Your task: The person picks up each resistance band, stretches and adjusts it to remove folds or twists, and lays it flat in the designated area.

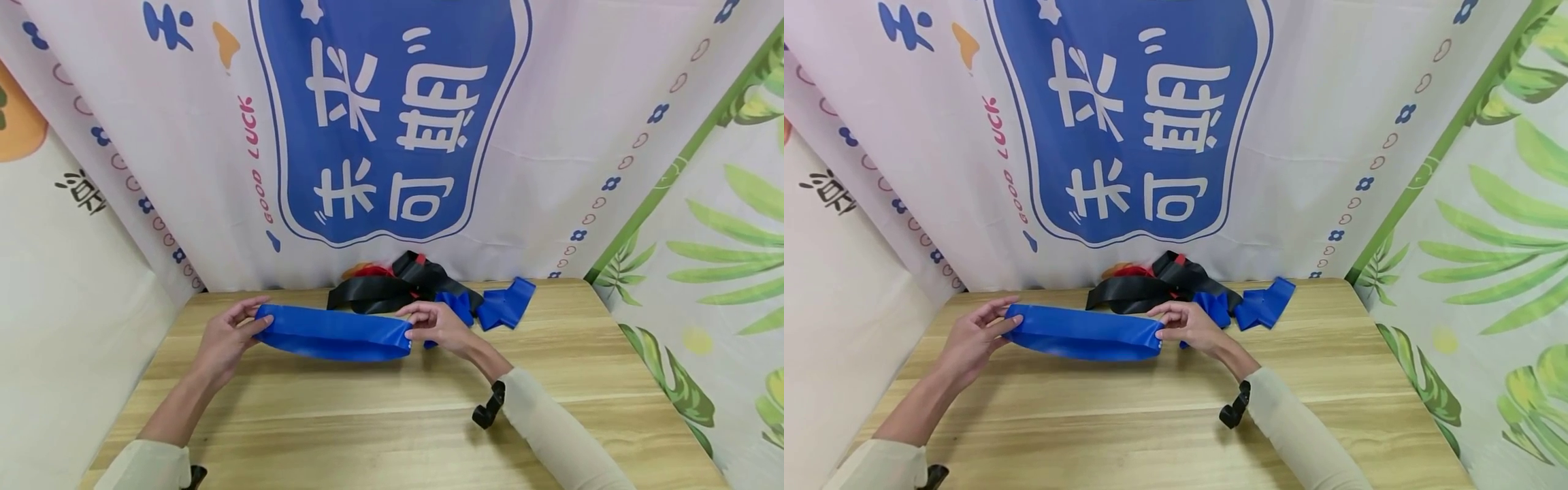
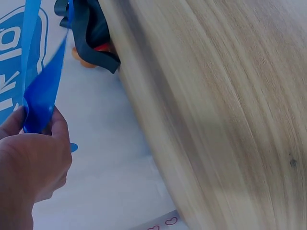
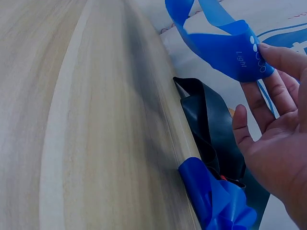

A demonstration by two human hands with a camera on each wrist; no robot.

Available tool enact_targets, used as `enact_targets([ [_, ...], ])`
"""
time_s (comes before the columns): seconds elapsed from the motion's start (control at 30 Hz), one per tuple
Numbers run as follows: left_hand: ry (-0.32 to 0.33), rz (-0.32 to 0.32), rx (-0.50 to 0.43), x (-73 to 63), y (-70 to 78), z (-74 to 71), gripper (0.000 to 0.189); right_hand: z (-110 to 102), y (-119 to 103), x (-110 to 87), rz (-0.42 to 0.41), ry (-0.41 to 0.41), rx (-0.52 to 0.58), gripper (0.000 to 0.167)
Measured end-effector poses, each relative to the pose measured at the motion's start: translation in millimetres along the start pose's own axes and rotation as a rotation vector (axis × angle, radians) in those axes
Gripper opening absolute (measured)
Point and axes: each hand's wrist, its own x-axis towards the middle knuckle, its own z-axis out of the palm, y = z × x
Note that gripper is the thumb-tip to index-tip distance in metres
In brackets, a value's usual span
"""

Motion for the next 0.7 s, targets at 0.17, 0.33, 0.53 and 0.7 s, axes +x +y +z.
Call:
enact_targets([
  [0.17,-0.071,-0.002,0.052,0.0,1.3,-0.9,0.046,-1.0,-1.7,0.4,0.009,-0.001,-0.007,0.038],
  [0.33,-0.153,-0.016,0.121,-0.8,1.9,0.2,0.043,-2.4,-2.3,1.1,0.023,-0.002,-0.014,0.038],
  [0.53,-0.212,-0.031,0.155,-1.2,3.1,1.8,0.035,-4.7,-5.3,-0.1,0.031,0.006,-0.034,0.039],
  [0.7,-0.217,-0.04,0.143,-1.7,4.9,3.2,0.034,-5.4,-7.3,-0.4,0.021,0.001,-0.054,0.039],
])
